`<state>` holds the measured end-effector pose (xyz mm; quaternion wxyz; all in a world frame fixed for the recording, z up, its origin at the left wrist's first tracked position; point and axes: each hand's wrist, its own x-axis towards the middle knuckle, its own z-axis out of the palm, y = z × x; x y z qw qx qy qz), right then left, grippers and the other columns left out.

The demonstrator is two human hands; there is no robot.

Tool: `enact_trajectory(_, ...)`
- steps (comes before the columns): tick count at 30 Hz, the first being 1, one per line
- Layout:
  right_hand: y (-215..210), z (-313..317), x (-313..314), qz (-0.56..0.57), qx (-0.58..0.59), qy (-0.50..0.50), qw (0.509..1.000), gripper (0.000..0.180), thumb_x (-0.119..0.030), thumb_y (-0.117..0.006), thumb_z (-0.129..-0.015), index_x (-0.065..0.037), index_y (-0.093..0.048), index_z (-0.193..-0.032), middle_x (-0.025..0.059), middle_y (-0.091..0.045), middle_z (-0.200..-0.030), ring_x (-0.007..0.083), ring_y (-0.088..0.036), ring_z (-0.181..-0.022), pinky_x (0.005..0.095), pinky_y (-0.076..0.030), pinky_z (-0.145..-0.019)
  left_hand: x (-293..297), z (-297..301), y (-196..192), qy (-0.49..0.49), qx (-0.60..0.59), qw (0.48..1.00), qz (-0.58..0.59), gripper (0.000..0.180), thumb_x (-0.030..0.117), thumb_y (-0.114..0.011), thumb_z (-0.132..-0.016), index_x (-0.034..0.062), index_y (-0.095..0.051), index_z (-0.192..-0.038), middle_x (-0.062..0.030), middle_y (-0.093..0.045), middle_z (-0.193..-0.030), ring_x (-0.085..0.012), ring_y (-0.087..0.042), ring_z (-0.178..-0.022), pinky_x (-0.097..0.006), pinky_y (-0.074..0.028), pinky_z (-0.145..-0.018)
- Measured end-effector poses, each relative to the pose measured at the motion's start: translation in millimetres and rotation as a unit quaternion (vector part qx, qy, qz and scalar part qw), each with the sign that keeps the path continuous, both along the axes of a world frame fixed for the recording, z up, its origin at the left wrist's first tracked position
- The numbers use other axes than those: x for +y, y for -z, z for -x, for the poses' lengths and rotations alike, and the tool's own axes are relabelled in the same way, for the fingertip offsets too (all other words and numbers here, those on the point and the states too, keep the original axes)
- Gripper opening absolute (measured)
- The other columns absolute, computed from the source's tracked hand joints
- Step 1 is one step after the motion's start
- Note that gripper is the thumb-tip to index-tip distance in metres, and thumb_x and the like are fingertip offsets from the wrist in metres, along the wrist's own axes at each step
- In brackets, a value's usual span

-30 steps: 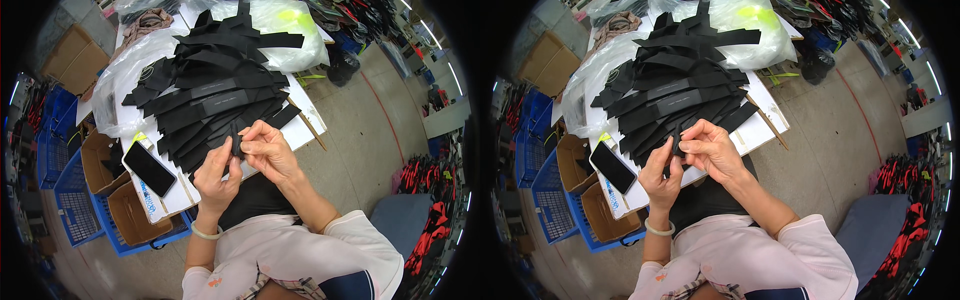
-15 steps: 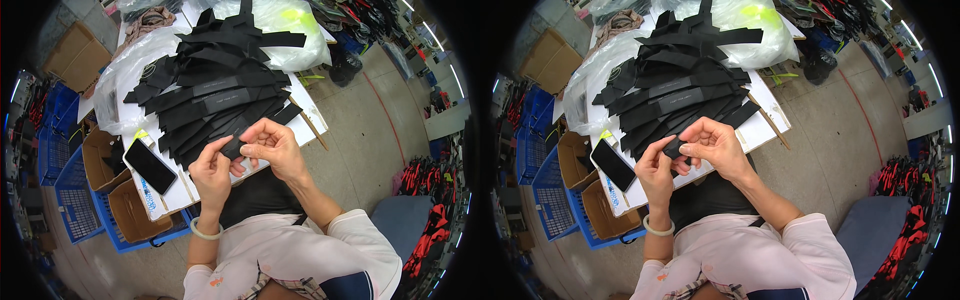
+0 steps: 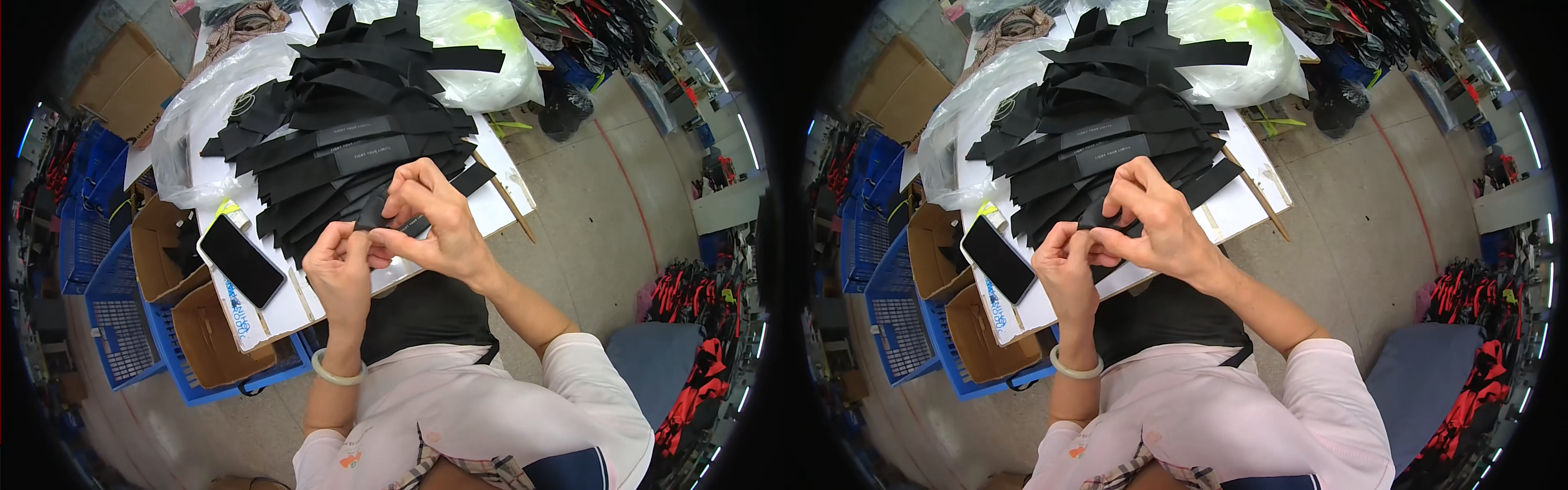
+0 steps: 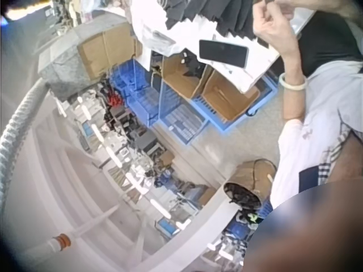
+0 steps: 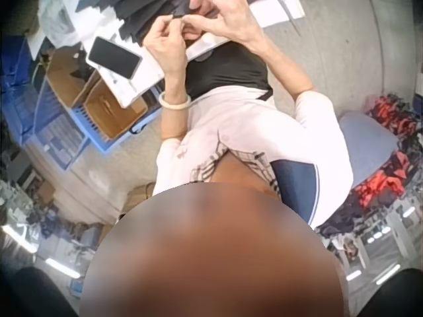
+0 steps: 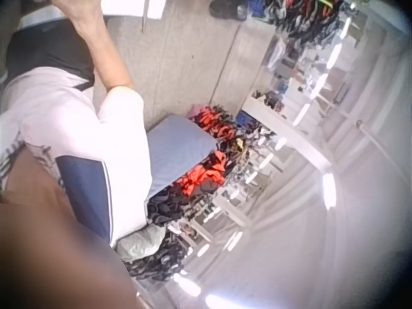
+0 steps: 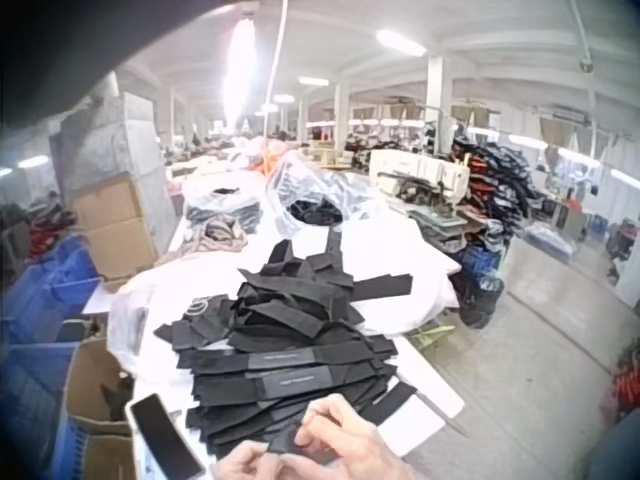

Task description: Turning black fabric straps inside out using a wooden stick as a guide.

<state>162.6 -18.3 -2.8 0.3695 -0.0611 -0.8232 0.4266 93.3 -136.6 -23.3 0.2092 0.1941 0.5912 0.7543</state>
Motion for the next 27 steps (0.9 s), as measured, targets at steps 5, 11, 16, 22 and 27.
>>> enact_trajectory(5, 8.6, 4.5, 3.4, -0.207, -0.021, 0.076, 0.975, 0.013, -0.005, -0.064, -0.066, -0.002, -0.051, -0.067, 0.0082, -0.048, -0.059, 0.0231, -0.055, -0.054, 0.0321, -0.043, -0.045, 14.4, -0.8, 15.9, -0.157, 0.246, 0.95, 0.109, 0.019, -0.002, -0.059, -0.08, -0.0016, -0.052, -0.062, 0.0003, -0.052, -0.051, -0.0036, -0.046, -0.046, -0.019, -0.036, -0.044)
enact_trajectory(11, 1.0, 6.6, 19.8, -0.285, 0.027, 0.057, 0.957, 0.015, 0.001, -0.064, -0.066, -0.001, -0.048, -0.066, 0.0077, -0.048, -0.058, 0.0221, -0.05, -0.046, 0.0312, -0.038, -0.04, 28.2, 6.6, 18.3, -0.157, 0.288, 0.942, 0.063, 0.01, -0.005, -0.057, -0.079, -0.0045, -0.061, -0.088, -0.0038, -0.058, -0.056, -0.0047, -0.052, -0.05, -0.02, -0.042, -0.046)
enact_trajectory(16, 2.3, 8.4, 21.3, -0.249, 0.056, -0.01, 0.967, 0.011, -0.003, -0.065, -0.072, 0.0, -0.056, -0.076, 0.0086, -0.052, -0.065, 0.0207, -0.054, -0.051, 0.0298, -0.043, -0.044, 26.9, 14.0, 13.1, 0.057, -0.046, 0.991, -0.115, 0.029, -0.003, -0.044, -0.089, -0.0095, -0.052, -0.116, -0.0146, -0.064, -0.1, -0.0161, -0.065, -0.082, -0.025, -0.054, -0.073)
enact_trajectory(22, 6.8, -0.2, 10.6, -0.033, 0.032, 0.092, 0.995, 0.019, -0.002, -0.069, -0.076, 0.001, -0.065, -0.093, 0.0093, -0.056, -0.074, 0.0161, -0.055, -0.055, 0.0269, -0.043, -0.047, 19.4, 12.9, 11.2, 0.098, -0.143, 0.961, -0.216, 0.028, 0.0, -0.042, -0.094, -0.0093, -0.05, -0.118, -0.0204, -0.064, -0.094, -0.0225, -0.067, -0.074, -0.03, -0.058, -0.065)
enact_trajectory(27, 12.3, 2.4, -1.8, -0.063, 0.073, 0.164, 0.982, 0.012, 0.0, -0.069, -0.076, 0.002, -0.066, -0.087, 0.01, -0.059, -0.078, 0.0175, -0.06, -0.06, 0.0252, -0.047, -0.05, 23.6, 2.2, 13.5, 0.061, -0.131, 0.968, -0.206, 0.028, 0.001, -0.043, -0.093, -0.0087, -0.051, -0.118, -0.0187, -0.064, -0.088, -0.0215, -0.066, -0.067, -0.028, -0.058, -0.06)
